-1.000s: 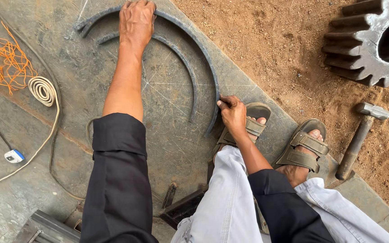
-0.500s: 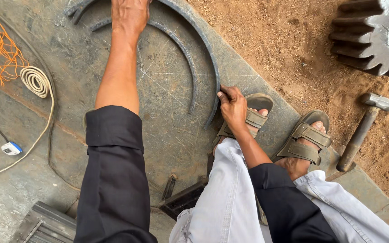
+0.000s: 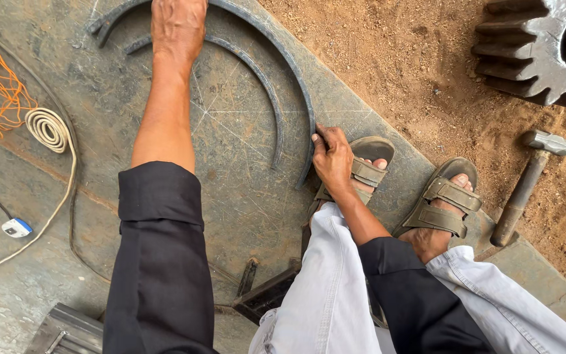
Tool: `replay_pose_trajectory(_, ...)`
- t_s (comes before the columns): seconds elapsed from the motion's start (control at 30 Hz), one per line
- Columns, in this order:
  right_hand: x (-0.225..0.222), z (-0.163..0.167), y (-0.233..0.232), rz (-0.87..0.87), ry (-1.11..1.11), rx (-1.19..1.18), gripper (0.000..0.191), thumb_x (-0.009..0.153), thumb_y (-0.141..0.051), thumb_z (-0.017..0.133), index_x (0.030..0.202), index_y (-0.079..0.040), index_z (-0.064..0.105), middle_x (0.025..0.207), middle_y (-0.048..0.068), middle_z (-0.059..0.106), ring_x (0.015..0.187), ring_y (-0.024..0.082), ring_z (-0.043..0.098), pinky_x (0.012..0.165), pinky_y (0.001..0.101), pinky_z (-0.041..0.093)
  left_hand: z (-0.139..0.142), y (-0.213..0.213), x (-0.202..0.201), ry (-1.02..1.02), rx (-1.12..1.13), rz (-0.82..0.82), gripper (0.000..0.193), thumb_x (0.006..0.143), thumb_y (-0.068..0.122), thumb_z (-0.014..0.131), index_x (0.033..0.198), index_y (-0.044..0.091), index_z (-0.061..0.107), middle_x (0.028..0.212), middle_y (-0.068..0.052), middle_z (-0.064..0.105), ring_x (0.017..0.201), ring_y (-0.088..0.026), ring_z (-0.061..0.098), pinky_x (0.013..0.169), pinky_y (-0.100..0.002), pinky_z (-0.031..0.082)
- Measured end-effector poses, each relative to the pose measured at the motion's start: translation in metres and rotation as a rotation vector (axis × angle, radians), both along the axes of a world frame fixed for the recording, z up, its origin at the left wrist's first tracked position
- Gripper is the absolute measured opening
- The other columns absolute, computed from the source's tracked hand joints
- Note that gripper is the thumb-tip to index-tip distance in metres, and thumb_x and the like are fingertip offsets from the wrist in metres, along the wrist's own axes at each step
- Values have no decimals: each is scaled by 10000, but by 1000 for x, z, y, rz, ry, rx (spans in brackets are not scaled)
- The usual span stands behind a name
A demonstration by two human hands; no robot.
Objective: The person bends metal rods into curved shapes using a hammer and a gear-like metal piece as a form. They repeatedly hammer the rods along the gear's edge, then place the bent rods on a flat surface to compare their curvature.
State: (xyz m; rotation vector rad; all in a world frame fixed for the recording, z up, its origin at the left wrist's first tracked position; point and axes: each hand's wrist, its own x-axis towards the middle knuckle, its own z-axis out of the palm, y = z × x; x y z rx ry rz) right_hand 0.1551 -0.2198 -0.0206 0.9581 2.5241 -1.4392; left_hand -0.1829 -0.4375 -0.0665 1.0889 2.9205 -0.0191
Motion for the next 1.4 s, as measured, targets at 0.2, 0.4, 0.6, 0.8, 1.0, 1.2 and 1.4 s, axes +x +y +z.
replay_pose_trajectory(0.2,0,10,-3,37,76,72,332,953,-224,725,1227,-37,716,1064,152,692,948,334,697,833,408,540,19,4,4,71,145,-78,173,899,-78,625,1008,46,676,1026,-121,708,1022,-326,677,905,-466,497)
replay_pose_trajectory(0.4,-3,3,-12,41,-34,195,368,924,-301,732,1191,-49,730,1003,150,684,904,374,686,789,456,540,21,10,2,42,83,-55,60,986,31,665,1025,72,684,1067,-135,708,1059,-314,678,978,-485,483)
replay_pose_trajectory(0.6,-12,-9,-13,74,-124,260,314,897,-305,724,1005,-12,707,956,192,676,840,395,680,755,497,534,4,10,-3,17,13,-29,48,1019,35,672,1057,51,696,1100,-162,721,1099,-318,685,1058,-517,459)
replay_pose_trajectory(0.8,-25,-13,-7,145,-155,296,318,885,-303,721,867,5,644,884,209,659,789,413,667,717,532,516,6,19,-7,-30,-108,10,177,940,-23,704,1105,42,703,1180,-195,721,1132,-316,687,1089,-534,443)
replay_pose_trajectory(1.0,-26,-12,-5,137,-143,275,333,890,-312,718,857,10,642,859,211,649,767,415,662,712,530,512,27,45,9,-32,-111,-130,394,799,-48,724,1174,70,705,1120,-161,721,1087,-282,691,1063,-489,473)
replay_pose_trajectory(1.2,-28,-7,-6,119,-134,273,327,871,-301,728,831,12,643,859,206,649,776,414,659,711,523,509,28,92,56,-106,4,-474,178,985,4,634,1080,131,716,1159,-111,726,1116,-247,683,1118,-453,467)
replay_pose_trajectory(1.4,-28,-5,-7,116,-117,270,323,879,-291,737,831,12,636,845,198,640,755,409,654,695,522,506,29,87,58,-73,67,-507,196,954,54,597,1100,82,724,1139,-93,730,1140,-259,676,1087,-457,462)
